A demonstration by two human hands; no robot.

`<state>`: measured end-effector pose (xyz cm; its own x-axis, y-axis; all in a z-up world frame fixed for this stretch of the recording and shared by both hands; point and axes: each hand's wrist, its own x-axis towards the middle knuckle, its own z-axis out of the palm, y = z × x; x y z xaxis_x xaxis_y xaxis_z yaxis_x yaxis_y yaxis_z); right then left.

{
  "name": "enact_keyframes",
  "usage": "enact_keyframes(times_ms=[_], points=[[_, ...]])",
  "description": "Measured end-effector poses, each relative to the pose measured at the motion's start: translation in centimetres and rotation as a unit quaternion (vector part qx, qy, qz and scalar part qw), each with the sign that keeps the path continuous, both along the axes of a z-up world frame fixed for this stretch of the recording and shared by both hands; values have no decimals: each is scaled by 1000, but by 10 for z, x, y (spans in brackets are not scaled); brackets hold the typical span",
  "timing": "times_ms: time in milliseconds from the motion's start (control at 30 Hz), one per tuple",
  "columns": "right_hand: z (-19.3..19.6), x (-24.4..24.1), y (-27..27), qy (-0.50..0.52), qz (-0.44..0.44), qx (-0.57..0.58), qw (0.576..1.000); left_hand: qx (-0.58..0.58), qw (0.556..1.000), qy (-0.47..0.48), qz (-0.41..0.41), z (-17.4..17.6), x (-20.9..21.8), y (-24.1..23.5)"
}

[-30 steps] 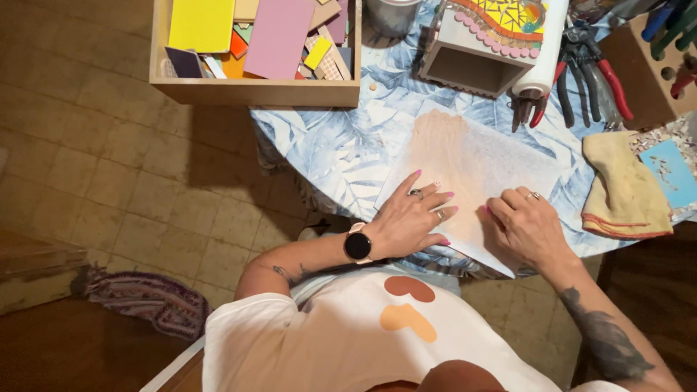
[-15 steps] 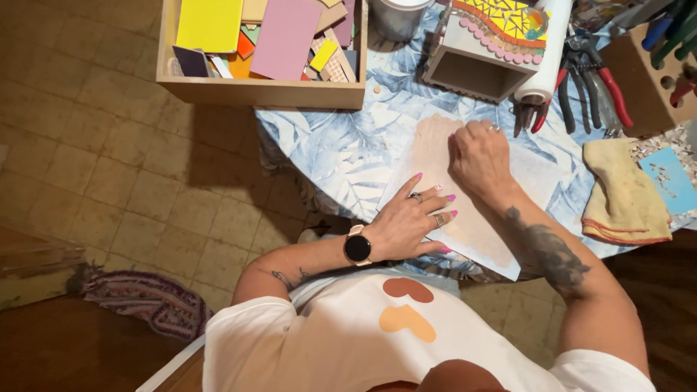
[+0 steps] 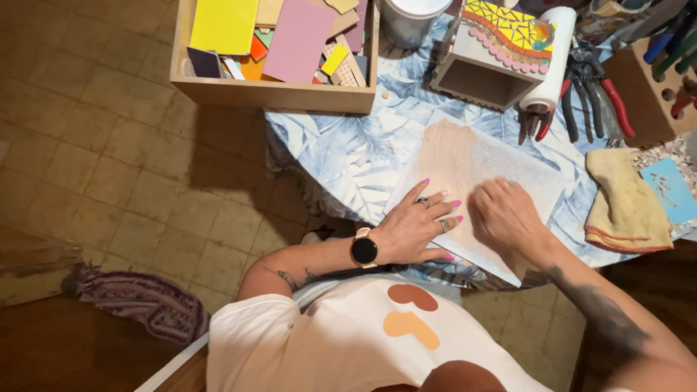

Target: The person rubs a small white object on a sheet of paper, then applies glue from a bottle to the edge of a small decorated box and sticks small pink circular pieces onto the glued area. The person repeats the gluing and sticking process on the same box.

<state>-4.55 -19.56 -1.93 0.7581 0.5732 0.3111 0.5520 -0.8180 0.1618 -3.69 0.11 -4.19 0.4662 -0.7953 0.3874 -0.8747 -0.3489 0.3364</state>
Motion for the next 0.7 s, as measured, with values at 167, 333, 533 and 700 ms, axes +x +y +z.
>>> enact_keyframes(times_ms=[167, 333, 533, 700], points=[[-24, 57, 4, -45, -27, 9, 999, 3, 1000, 3, 0, -1, 0, 1], [-3, 33, 4, -16, 35, 41, 998, 8, 1000, 5, 7, 4, 0, 1], [34, 10, -48, 188, 300, -227, 907, 60, 998, -23, -4, 21, 2, 5], [34, 19, -39, 299, 21, -93, 950, -5, 996, 92, -7, 33, 10, 0]])
